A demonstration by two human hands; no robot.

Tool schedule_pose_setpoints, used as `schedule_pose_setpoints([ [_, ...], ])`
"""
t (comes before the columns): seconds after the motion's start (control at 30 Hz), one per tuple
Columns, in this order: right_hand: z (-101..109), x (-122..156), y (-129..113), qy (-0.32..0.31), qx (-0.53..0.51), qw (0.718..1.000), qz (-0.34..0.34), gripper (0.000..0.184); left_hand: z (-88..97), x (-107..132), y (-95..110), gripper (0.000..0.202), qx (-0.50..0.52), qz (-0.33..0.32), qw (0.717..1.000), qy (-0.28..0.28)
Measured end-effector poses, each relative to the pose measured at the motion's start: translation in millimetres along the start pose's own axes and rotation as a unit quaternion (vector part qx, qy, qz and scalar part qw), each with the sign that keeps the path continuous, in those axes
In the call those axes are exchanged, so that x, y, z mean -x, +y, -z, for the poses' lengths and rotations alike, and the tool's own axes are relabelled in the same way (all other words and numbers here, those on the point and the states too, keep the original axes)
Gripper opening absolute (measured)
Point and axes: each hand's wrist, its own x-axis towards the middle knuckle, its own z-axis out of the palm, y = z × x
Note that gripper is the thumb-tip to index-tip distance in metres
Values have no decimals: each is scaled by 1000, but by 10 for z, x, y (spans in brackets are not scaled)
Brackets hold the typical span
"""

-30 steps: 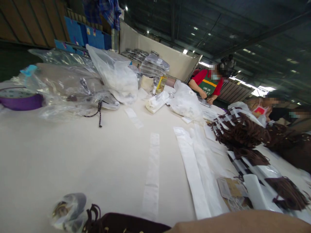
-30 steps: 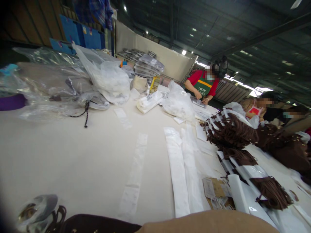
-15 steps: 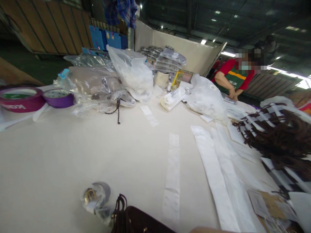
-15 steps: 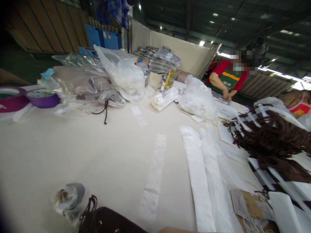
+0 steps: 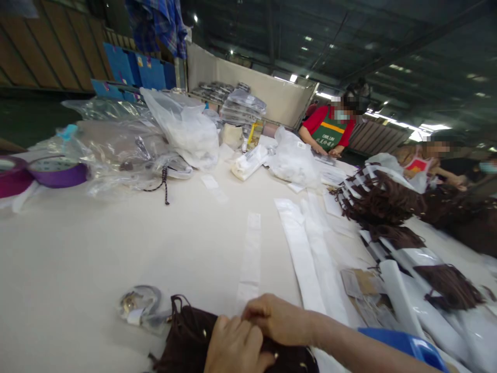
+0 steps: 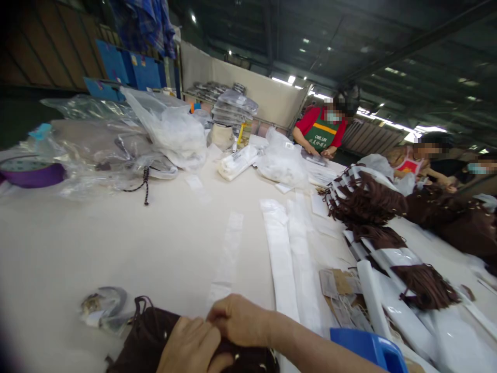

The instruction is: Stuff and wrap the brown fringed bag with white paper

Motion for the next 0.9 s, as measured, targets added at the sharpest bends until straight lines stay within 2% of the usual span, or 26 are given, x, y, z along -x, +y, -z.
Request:
schedule_pose_setpoints([
  [0.07,32,220,-193,125,35,991,-2,21,-54,-18,0,21,15,39,999,-31],
  [0.13,-116,414,-249,246,110,962,43,27,-41,-62,8,16,25,84,992,-86],
  [0.2,-427,526,-131,333,211,913,102,35,17,-117,13,8,23,111,983,-142],
  [0.27,-801,529,98,419,324,836,145,52,90,-156,5,11,8,125,976,-178],
  [0.3,-972,499,215,442,364,800,178,62,127,-162,-7,14,-2,127,975,-180],
  [0.37,-1222,418,382,464,401,772,165,74,199,-144,-55,21,-28,117,978,-170],
  [0.4,-1291,385,415,463,406,774,148,73,239,-122,-94,25,-47,108,980,-162],
  [0.47,-1333,357,386,446,397,796,98,65,335,-60,-210,32,-94,95,981,-142],
  [0.57,-1263,403,213,396,365,842,34,57,526,39,-463,31,-140,111,977,-119],
  [0.67,-1187,469,53,357,322,877,-5,59,724,118,-716,28,-126,116,976,-131],
  [0.77,-1157,498,-33,344,295,891,-14,61,857,154,-841,27,-103,113,977,-147],
  [0.9,-1144,501,-82,336,282,898,-18,62,950,122,-851,22,-86,151,971,-163],
])
